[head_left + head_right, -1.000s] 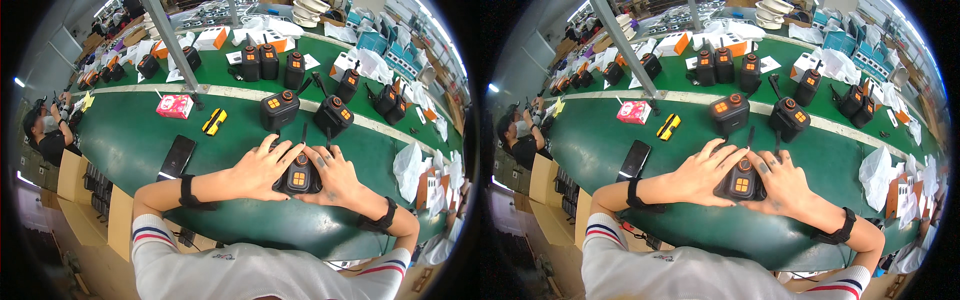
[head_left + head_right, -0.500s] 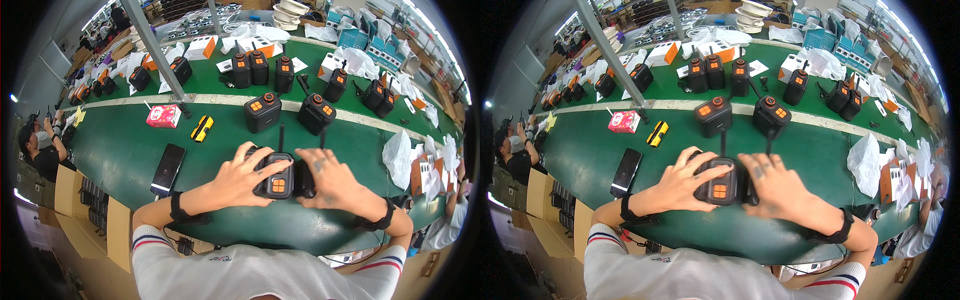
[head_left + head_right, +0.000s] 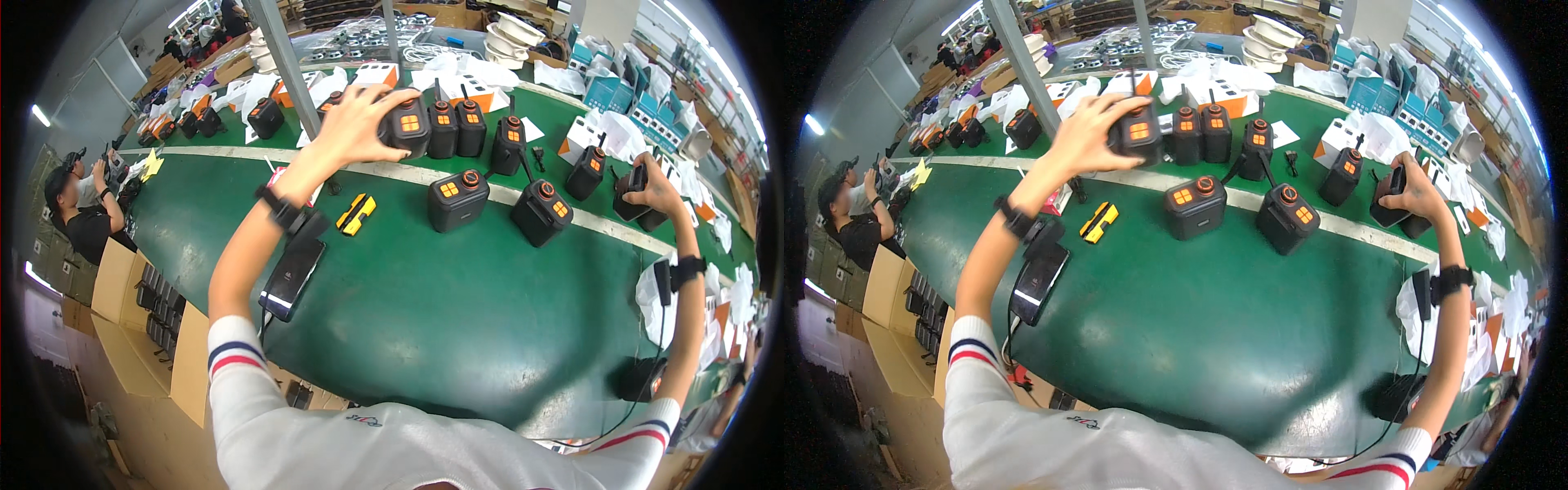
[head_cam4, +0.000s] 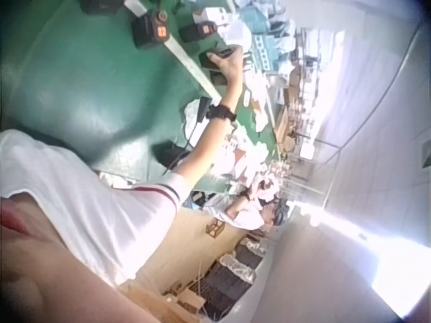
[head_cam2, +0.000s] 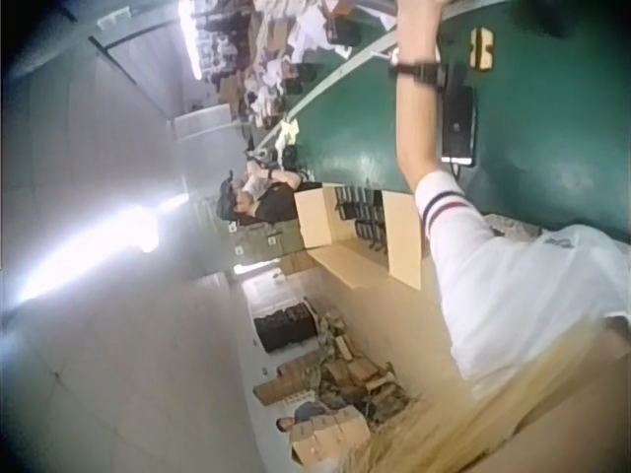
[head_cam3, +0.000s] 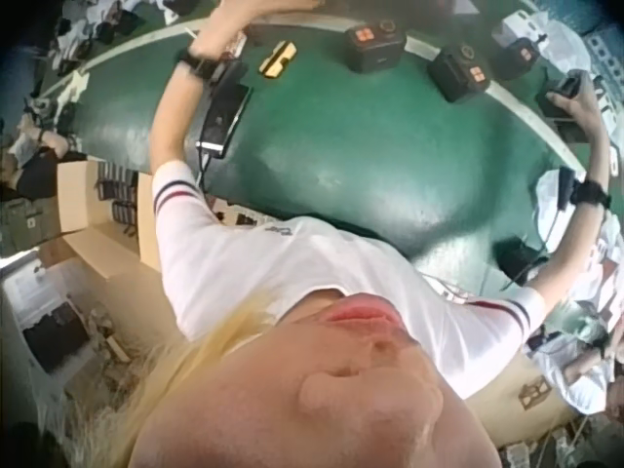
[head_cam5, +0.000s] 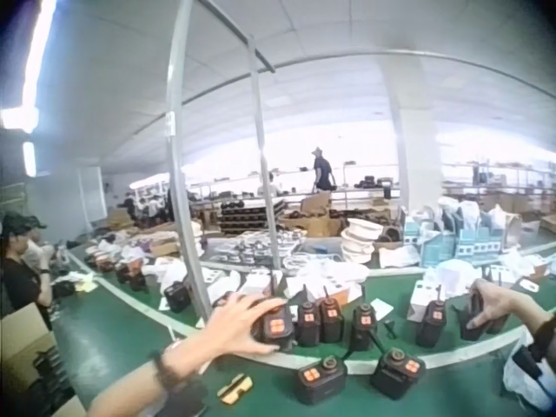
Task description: Testing and configuring a row of wireless communication devices (walkie-talkies) by pressing buttons and verifying light indicators.
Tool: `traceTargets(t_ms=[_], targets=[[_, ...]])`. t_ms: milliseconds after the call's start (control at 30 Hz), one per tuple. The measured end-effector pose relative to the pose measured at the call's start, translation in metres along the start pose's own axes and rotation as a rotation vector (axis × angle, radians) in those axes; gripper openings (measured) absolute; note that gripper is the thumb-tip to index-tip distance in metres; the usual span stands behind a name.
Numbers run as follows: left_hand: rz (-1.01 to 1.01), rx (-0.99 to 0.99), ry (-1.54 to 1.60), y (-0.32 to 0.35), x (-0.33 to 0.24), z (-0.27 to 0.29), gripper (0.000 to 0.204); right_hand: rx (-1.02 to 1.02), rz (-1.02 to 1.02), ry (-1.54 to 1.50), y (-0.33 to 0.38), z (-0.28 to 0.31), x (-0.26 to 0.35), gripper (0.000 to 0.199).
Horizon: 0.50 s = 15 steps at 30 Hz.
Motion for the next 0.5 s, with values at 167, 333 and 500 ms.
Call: traceTargets(t_ms=[167,333,500], targets=[[0.075,0.200,-0.006,-0.043,0.061,-0.079,0.085,-0.004,-0.129,0.207,-0.033,-0.046,-0.055,0.074],[0.137,0.207,0.263,-0.042,0.102,-0.114,0.085,0.038,-0.182,0.132,-0.040,-0.071,-0.052,0.075],[-0.008,0.189,0.435,-0.043,0.116,-0.123,0.085,0.259,-0.361,0.797,-0.047,-0.048,-0.030,0.090]])
Point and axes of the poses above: each hand's wrist, its own y-axis away from the middle knuckle, its own z-axis out of the back of the hand, x = y × z, the point moved 3 cm from there along -y, towards the middle knuckle, and after that the axes turned 7 degrees about y, right-handed, at the moved point
